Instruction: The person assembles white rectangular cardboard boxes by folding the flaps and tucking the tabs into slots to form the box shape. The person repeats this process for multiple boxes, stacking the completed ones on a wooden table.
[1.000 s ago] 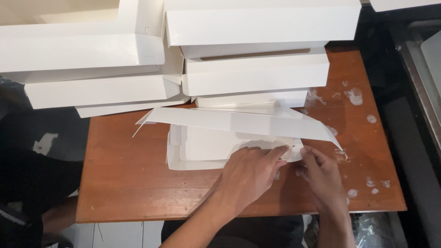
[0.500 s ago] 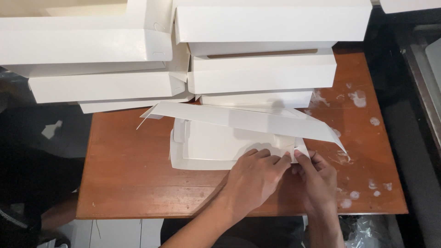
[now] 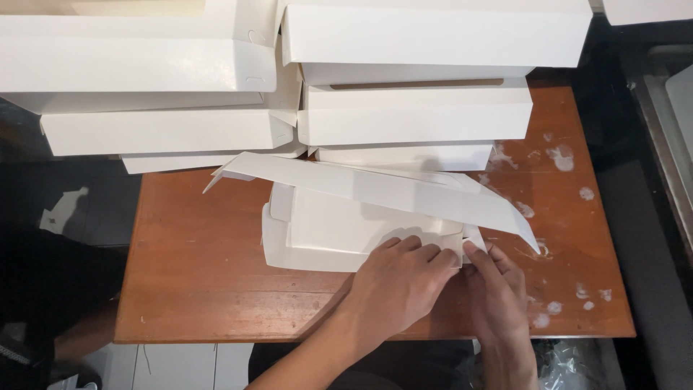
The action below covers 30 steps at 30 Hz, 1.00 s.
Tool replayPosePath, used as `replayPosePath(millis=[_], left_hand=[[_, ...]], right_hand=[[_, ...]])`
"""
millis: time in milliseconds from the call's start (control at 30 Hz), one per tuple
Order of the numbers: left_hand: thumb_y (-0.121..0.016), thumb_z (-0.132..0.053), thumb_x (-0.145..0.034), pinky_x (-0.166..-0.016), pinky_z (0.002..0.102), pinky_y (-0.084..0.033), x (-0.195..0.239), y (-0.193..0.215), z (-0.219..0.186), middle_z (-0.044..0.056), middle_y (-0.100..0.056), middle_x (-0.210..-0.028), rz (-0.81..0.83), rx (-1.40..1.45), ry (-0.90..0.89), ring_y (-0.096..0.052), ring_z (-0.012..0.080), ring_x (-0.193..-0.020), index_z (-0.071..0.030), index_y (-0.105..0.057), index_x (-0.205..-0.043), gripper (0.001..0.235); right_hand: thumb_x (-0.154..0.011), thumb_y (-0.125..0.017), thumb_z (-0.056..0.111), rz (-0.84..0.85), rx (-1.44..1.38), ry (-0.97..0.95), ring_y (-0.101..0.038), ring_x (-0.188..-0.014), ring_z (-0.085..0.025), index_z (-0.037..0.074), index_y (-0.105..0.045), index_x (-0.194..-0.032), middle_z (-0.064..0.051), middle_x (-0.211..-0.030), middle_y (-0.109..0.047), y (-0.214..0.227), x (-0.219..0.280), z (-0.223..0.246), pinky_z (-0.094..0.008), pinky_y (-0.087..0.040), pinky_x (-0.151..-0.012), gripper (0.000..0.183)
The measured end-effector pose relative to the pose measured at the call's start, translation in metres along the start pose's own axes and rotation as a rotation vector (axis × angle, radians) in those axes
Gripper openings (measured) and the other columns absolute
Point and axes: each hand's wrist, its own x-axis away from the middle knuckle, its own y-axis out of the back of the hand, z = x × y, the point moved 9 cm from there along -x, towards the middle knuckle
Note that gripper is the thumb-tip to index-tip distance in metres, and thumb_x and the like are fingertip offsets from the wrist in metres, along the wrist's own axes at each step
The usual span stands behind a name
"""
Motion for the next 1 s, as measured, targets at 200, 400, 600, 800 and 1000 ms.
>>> replayPosePath(millis=[200,400,600,800,1000], left_hand=[[-0.056,-0.024,-0.076,-0.057,0.036,-0.042,0.003,0.025,0.011,0.007,-0.06,-0.073,0.015,0.144,0.214,-0.055,0.027,-0.065,-0.007,-0.051,-0.089,0.022],[-0.063,-0.017,-0.075,-0.052,0.03,-0.042,0.019,0.042,0.011,0.0,-0.061,-0.067,-0.114,0.163,0.264,-0.054,0.0187,-0.061,-0.012,-0.058,-0.086,0.013],[-0.061,-0.015,-0.075,-0.057,0.029,-0.045,0.027,0.041,0.02,-0.004,-0.065,-0.073,-0.122,0.183,0.33,-0.059,0.014,-0.067,-0.011,-0.059,-0.084,0.01],[-0.059,-0.011,-0.075,-0.054,0.028,-0.042,0.027,0.031,0.018,-0.004,-0.061,-0.065,-0.052,0.147,0.312,-0.055,0.0162,-0.059,-0.012,-0.054,-0.079,0.007],[-0.051,-0.01,-0.081,-0.049,0.03,-0.039,0.027,0.026,0.015,0.001,-0.055,-0.061,-0.014,0.128,0.282,-0.051,0.0187,-0.055,-0.01,-0.049,-0.076,0.005]], right_hand=[[-0.07,-0.057,0.01,-0.18,0.33,-0.034,-0.057,-0.086,-0.016,-0.003,-0.061,-0.094,-0.01,-0.09,-0.063,-0.011,0.029,0.019,-0.028,-0.045,-0.074,0.027],[-0.069,-0.062,0.014,-0.127,0.408,0.009,-0.06,-0.074,-0.014,0.001,-0.063,-0.074,-0.008,-0.075,-0.066,-0.012,0.035,0.006,-0.027,-0.046,-0.066,0.014],[-0.071,-0.057,0.009,-0.104,0.293,0.051,-0.059,-0.075,-0.013,0.001,-0.065,-0.086,-0.007,-0.078,-0.066,-0.026,0.041,0.001,-0.027,-0.048,-0.065,0.018],[-0.072,-0.056,0.006,-0.155,0.28,0.131,-0.054,-0.066,-0.011,0.001,-0.063,-0.076,-0.004,-0.068,-0.061,-0.022,0.042,-0.008,-0.025,-0.044,-0.058,0.009],[-0.073,-0.055,0.003,-0.098,0.012,0.145,-0.054,-0.067,-0.013,0.001,-0.06,-0.076,-0.005,-0.07,-0.06,-0.025,0.037,-0.026,-0.027,-0.043,-0.058,0.006]])
